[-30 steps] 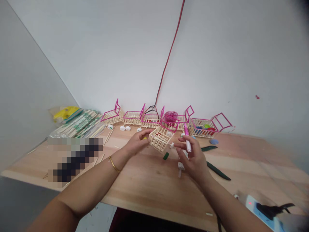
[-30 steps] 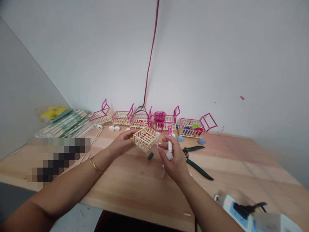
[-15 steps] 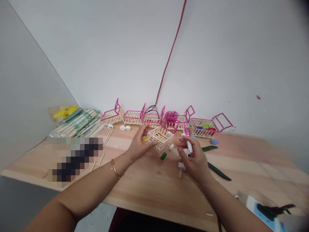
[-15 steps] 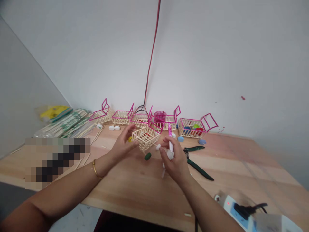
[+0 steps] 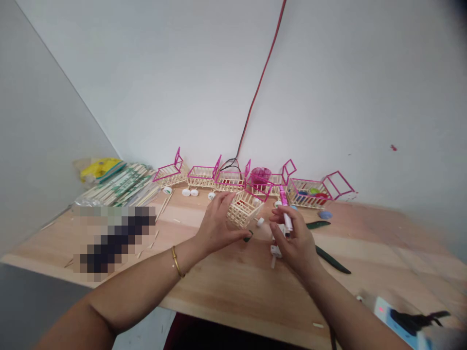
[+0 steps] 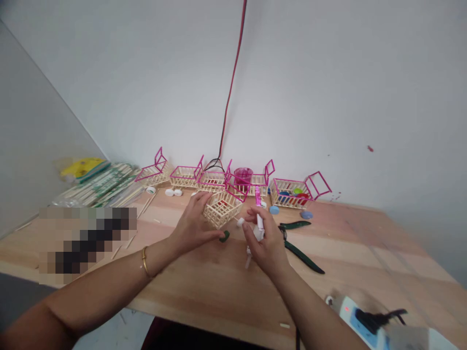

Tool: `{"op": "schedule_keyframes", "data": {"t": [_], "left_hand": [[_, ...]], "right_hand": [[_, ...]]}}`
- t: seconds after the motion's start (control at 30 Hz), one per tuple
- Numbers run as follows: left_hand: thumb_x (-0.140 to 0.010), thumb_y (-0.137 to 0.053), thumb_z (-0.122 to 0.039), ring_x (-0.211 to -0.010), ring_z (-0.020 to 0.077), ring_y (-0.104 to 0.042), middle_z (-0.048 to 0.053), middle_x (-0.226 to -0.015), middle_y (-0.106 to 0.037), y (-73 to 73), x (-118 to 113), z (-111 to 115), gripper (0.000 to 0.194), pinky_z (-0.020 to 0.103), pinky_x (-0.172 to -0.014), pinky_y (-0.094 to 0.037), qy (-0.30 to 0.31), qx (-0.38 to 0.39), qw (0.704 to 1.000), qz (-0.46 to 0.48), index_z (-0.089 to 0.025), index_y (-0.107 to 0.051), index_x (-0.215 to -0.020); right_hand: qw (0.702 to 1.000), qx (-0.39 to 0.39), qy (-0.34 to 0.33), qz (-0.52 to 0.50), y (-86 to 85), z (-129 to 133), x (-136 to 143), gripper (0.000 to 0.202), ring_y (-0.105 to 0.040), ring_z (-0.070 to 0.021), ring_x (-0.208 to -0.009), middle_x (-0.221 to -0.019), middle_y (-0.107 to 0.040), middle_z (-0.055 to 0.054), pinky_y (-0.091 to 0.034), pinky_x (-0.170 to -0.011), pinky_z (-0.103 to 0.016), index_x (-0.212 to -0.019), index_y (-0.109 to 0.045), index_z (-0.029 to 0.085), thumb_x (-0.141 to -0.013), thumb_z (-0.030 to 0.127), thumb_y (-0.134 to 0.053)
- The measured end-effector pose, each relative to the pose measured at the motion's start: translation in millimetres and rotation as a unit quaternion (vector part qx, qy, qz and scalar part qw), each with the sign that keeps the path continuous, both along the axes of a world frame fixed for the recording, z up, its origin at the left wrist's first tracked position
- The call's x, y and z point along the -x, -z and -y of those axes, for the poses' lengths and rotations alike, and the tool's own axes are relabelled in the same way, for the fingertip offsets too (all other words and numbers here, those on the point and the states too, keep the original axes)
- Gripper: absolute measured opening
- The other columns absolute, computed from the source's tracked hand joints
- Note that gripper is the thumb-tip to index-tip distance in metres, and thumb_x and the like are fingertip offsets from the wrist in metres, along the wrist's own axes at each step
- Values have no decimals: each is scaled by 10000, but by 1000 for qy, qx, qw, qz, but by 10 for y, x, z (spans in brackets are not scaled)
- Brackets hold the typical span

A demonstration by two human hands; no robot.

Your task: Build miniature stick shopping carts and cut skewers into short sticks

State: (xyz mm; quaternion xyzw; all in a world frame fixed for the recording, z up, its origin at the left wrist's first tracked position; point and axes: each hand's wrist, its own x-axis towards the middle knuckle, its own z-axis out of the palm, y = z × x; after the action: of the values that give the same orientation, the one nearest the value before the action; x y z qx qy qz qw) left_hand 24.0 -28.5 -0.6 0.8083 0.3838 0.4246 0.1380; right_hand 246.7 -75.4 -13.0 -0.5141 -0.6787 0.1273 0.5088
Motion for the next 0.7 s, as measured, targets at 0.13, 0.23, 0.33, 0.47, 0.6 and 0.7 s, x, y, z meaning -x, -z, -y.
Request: {"op": "schedule_keyframes", "data": {"t": [0.13, 0.23, 0.33, 0.47, 0.6, 0.7], "left_hand": [[-718, -736, -377, -1207, 269, -440, 128, -1280, -467, -3, -30, 37, 732, 458, -1028, -403, 7, -15, 1000, 2, -204, -379, -1332], [-745, -703, -321, -1183, 256, -457, 122, -1252, -489, -31, -18, 43, 653, 450, -1017, -411, 12, -26, 999, 16, -202, -396, -1308], [-736, -704, -301, -1195, 259, -448, 124, -1259, -485, -61, 14, 36, 655, 457, -1026, -400, 17, -46, 998, 42, -197, -396, -1304], [-746, -694, -295, -1230, 260, -426, 124, -1286, -465, -64, 53, 9, 653, 459, -1061, -366, 34, -47, 994, 90, -200, -388, -1315], [-752, -679, -307, -1247, 272, -416, 132, -1308, -428, -6, 82, -51, 640, 460, -1067, -362, 96, -14, 988, 119, -213, -390, -1316], [-767, -656, -309, -1274, 281, -393, 134, -1326, -399, 46, 104, -109, 615, 456, -1077, -355, 123, 20, 984, 131, -222, -394, -1316]], "right_hand": [[1000, -7, 3, 16, 6, -9, -17, 387, -640, -227, -939, -1115, -612, -94, -550, -794, -413, -1233, -473, 249, -872, 343, -577], [1000, -20, 1, 24, 7, -13, -28, 380, -638, -218, -925, -1109, -617, -86, -531, -818, -408, -1229, -476, 253, -871, 328, -578], [999, -30, -1, 31, -5, -12, -33, 376, -638, -213, -913, -1099, -621, -86, -521, -818, -399, -1226, -476, 249, -871, 321, -577], [998, -44, 8, 36, -43, -3, -32, 363, -636, -207, -904, -1049, -633, -72, -504, -830, -396, -1215, -484, 248, -871, 319, -577], [998, -57, 11, 27, -67, 1, -30, 362, -629, -192, -891, -1028, -626, -61, -494, -848, -386, -1218, -490, 251, -870, 287, -580], [998, -61, 9, 25, -63, 2, -32, 357, -623, -192, -895, -1030, -625, -61, -491, -851, -388, -1216, -492, 252, -870, 272, -579]]}}
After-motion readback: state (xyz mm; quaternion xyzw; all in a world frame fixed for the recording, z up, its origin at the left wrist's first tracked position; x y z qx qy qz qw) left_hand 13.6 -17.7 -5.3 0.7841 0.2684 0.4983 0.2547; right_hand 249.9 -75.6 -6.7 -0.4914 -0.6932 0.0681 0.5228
